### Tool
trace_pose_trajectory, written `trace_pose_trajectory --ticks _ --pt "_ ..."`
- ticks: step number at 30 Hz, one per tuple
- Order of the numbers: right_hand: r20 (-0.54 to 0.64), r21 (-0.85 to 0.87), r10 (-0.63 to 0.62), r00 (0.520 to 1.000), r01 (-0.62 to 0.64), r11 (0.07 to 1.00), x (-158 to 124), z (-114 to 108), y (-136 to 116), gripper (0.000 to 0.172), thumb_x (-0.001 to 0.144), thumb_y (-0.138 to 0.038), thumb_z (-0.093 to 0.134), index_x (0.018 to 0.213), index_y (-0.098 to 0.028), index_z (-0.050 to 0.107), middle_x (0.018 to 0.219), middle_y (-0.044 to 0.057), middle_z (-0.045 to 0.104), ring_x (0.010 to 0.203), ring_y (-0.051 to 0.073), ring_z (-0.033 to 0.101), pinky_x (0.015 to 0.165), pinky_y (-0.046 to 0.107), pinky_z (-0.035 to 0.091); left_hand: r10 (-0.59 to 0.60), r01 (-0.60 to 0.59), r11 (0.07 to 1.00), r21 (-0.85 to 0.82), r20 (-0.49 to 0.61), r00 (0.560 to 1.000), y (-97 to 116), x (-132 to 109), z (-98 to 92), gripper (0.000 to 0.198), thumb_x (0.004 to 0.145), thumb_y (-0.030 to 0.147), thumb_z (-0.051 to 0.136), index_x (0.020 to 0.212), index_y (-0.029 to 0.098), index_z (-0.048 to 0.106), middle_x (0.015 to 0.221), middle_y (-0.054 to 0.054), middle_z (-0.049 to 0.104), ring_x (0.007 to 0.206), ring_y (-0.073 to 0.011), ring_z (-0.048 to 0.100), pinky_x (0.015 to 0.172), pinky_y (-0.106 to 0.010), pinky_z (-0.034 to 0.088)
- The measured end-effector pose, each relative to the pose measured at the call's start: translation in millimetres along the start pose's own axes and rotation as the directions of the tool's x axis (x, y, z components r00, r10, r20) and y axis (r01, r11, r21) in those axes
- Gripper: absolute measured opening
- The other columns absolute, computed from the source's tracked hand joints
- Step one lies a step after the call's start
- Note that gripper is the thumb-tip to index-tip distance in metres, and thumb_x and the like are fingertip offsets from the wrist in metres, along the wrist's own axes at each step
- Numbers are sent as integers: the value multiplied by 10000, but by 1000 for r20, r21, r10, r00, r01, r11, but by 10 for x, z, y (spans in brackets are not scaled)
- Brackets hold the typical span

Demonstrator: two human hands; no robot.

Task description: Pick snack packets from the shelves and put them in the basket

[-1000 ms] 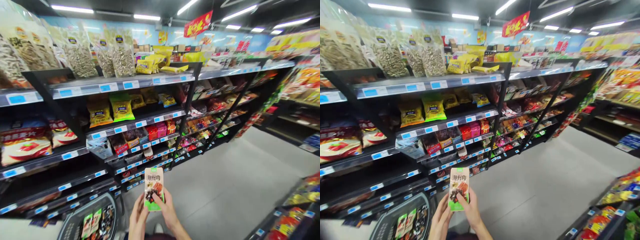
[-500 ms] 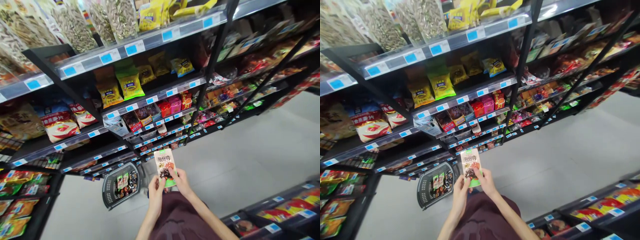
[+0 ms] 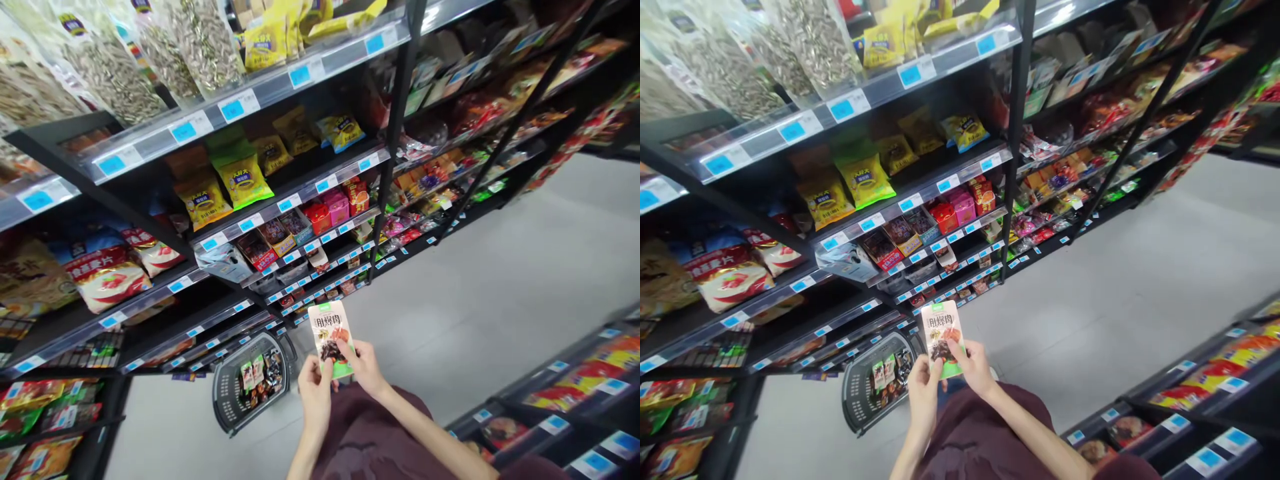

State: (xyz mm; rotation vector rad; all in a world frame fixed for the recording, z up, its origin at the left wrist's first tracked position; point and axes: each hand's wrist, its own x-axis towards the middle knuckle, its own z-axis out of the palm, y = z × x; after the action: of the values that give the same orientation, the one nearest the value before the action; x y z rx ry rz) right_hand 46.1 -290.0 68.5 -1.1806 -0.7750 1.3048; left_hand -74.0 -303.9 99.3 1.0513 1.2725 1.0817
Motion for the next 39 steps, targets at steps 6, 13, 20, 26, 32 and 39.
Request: trace_pose_trajectory --ticks 6,13,20,26,32,39 --pt "-27 3 12 1000 -12 1000 -34 38 -70 477 814 -572 591 573 -178 469 499 -24 454 434 98 423 401 215 346 -20 18 998 52 43 999 -47 21 -56 324 861 439 625 733 185 468 613 59 445 530 -81 443 515 -193 380" --pt "-64 -65 -38 997 34 997 -28 30 -22 488 831 -564 571 558 -184 433 517 -32 409 480 89 366 431 217 309 -57 46 994 101 107 993 -55 -5 -94 360 895 490 552 749 163 514 579 55 420 519 -82 389 507 -201 311" --pt "-84 -86 -38 996 30 996 -43 27 -42 512 819 -592 572 535 -192 428 485 -33 405 457 86 344 407 221 299 -27 6 986 166 120 992 -33 -40 -106 382 916 475 520 688 171 484 557 49 411 537 -91 373 544 -219 295" --pt "-62 -52 -1 998 -2 999 -57 14 -15 499 819 -579 588 545 -194 429 487 -36 415 444 93 376 403 227 308 -9 -13 970 245 88 996 -7 -53 -89 408 906 495 517 654 181 452 546 50 414 527 -97 383 542 -221 299" --pt "-38 -63 -6 999 4 998 -34 34 0 484 833 -555 584 559 -189 423 517 -37 405 472 88 357 428 233 285 4 -20 953 302 52 999 -23 -48 -122 418 903 511 511 652 181 455 551 46 414 535 -103 386 539 -224 300" --pt "-26 -74 -6 1000 4 997 -7 40 1 483 840 -547 580 553 -186 434 501 -40 401 456 84 356 415 228 280 -15 0 980 198 74 997 -50 -50 -121 389 915 478 514 667 183 462 547 46 418 538 -104 386 559 -228 305"
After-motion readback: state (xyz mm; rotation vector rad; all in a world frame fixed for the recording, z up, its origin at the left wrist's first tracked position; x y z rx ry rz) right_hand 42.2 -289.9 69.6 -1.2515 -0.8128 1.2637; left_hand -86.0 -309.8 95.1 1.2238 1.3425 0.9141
